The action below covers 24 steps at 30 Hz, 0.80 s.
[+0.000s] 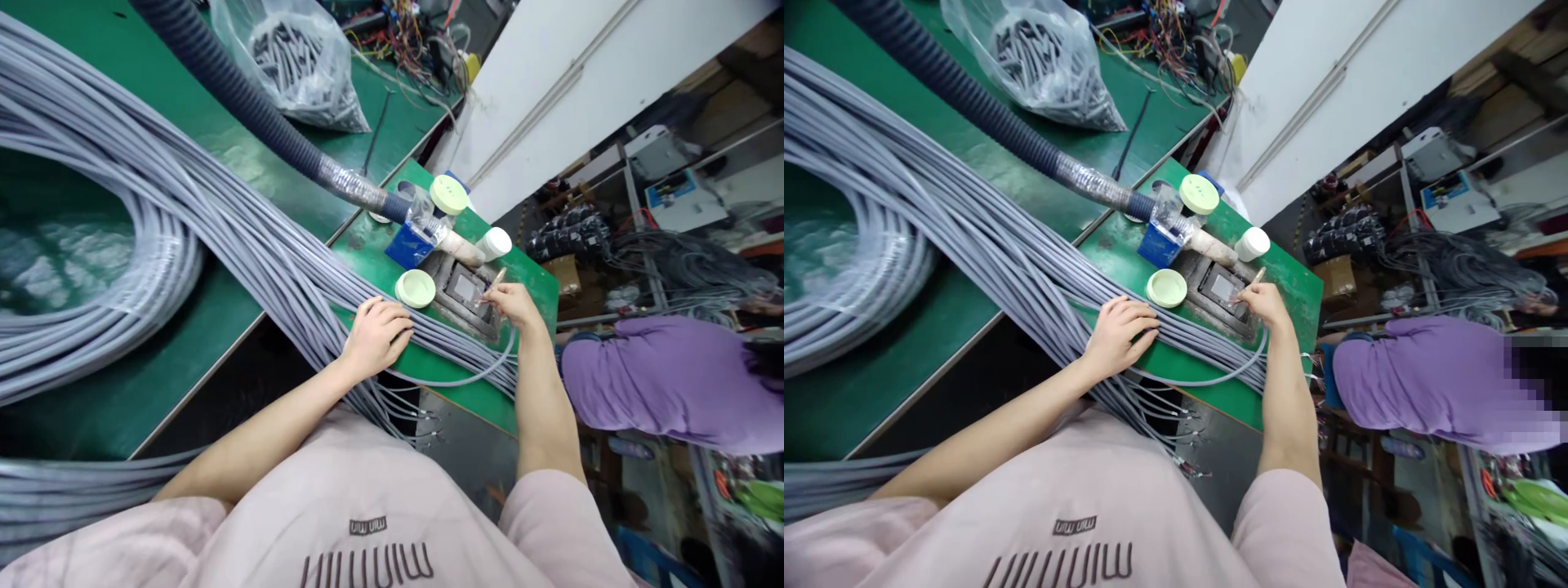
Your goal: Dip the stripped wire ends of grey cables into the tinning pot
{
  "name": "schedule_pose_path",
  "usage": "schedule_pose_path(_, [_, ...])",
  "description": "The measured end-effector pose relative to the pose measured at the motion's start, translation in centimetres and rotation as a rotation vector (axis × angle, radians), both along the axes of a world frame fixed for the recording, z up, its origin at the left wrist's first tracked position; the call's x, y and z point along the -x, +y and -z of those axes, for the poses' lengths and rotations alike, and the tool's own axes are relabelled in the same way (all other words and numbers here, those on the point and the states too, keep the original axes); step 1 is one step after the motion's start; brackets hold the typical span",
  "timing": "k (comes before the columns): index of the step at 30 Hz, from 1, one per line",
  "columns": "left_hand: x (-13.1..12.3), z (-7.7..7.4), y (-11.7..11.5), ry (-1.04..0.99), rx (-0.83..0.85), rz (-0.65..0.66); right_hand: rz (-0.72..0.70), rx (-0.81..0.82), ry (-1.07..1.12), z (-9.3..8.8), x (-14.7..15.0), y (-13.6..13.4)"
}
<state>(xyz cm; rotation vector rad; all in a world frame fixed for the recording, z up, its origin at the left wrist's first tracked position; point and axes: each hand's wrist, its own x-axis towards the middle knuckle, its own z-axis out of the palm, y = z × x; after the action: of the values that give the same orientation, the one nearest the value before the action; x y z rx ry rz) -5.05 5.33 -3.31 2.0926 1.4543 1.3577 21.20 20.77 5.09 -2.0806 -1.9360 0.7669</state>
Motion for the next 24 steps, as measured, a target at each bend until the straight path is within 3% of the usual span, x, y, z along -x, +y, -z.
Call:
schedule_pose_path(6, [-0.1,0.0,0.0,-0.010,0.012,-0.003,-0.054,-0.066,-0.129,1.2,-0.5,1.3])
schedule_pose_path(24, [-0.1,-0.1,0.1,-0.006,0.005,-0.013,-0.139,-0.025,-0.373,1.3,0.8,2.4])
